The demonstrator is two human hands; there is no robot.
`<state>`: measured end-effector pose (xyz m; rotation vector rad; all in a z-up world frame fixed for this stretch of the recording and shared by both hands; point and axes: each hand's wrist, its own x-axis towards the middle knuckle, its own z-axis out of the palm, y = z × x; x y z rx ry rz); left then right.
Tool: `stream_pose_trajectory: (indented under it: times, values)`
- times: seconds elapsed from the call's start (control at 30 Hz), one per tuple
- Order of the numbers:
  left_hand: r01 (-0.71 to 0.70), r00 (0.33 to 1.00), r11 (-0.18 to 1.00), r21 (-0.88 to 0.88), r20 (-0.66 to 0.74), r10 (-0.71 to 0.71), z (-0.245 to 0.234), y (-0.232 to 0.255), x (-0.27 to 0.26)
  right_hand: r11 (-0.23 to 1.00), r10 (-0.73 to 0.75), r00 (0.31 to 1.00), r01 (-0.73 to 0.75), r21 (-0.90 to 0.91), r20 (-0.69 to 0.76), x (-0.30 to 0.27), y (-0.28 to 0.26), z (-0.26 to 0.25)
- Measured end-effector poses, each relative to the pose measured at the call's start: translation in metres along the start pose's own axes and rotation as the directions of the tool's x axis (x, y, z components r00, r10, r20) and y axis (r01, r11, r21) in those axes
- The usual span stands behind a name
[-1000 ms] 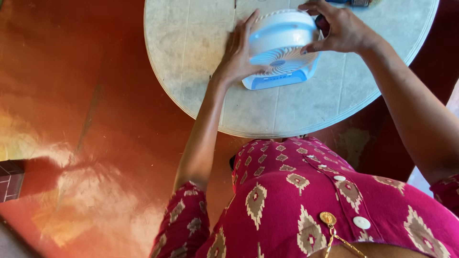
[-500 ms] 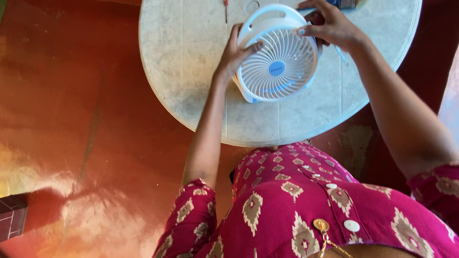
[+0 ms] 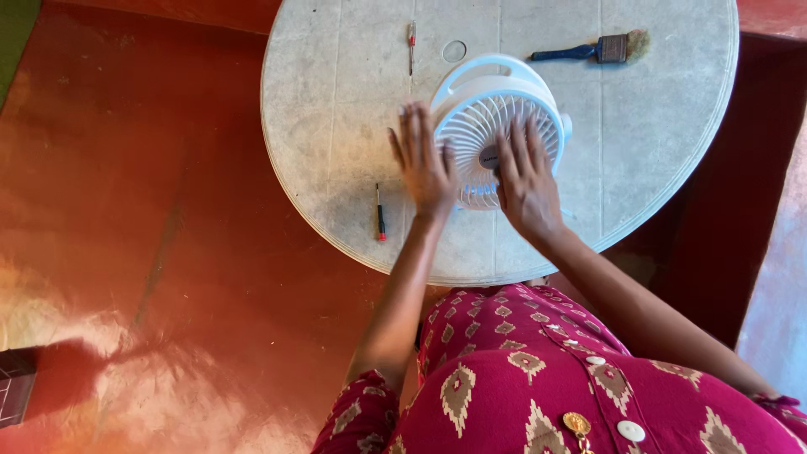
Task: The person assembles a small white portable fan on a round table. They use a screwdriver to tighten screws on the fan's front grille and base, then rotate the fan to access and secure additional screws on the opposite side.
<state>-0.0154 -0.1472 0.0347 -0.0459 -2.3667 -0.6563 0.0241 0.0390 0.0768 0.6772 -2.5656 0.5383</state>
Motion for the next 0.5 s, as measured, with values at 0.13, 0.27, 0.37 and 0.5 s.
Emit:
stream_pose_trajectory:
  times: [0.13, 0.27, 0.37, 0.5]
  values:
    - [-0.121, 0.967, 0.956, 0.266, 0.249, 0.053, 0.003, 0.043, 0.007, 0.985, -0.136, 0.979, 0.119, 0.122, 0.149, -0.050, 0.004, -0.003]
    - [-0.302, 0.889, 0.907, 0.293, 0.429, 0.158, 0.027, 0.063, -0.016, 0.982, -0.101, 0.988, 0.079, 0.172, 0.120, -0.083, 0.018, -0.014]
    - [-0.380, 0.879, 0.905, 0.190, 0.379, 0.289, 0.025, 0.055, -0.050, 0.911, 0.258, 0.935, -0.319, 0.262, 0.242, -0.082, 0.017, -0.027]
    - [-0.424, 0.845, 0.905, 0.034, 0.376, 0.381, -0.003, 0.054, -0.074, 0.862, 0.329, 0.942, -0.328, 0.386, 0.067, -0.058, -0.001, -0.048]
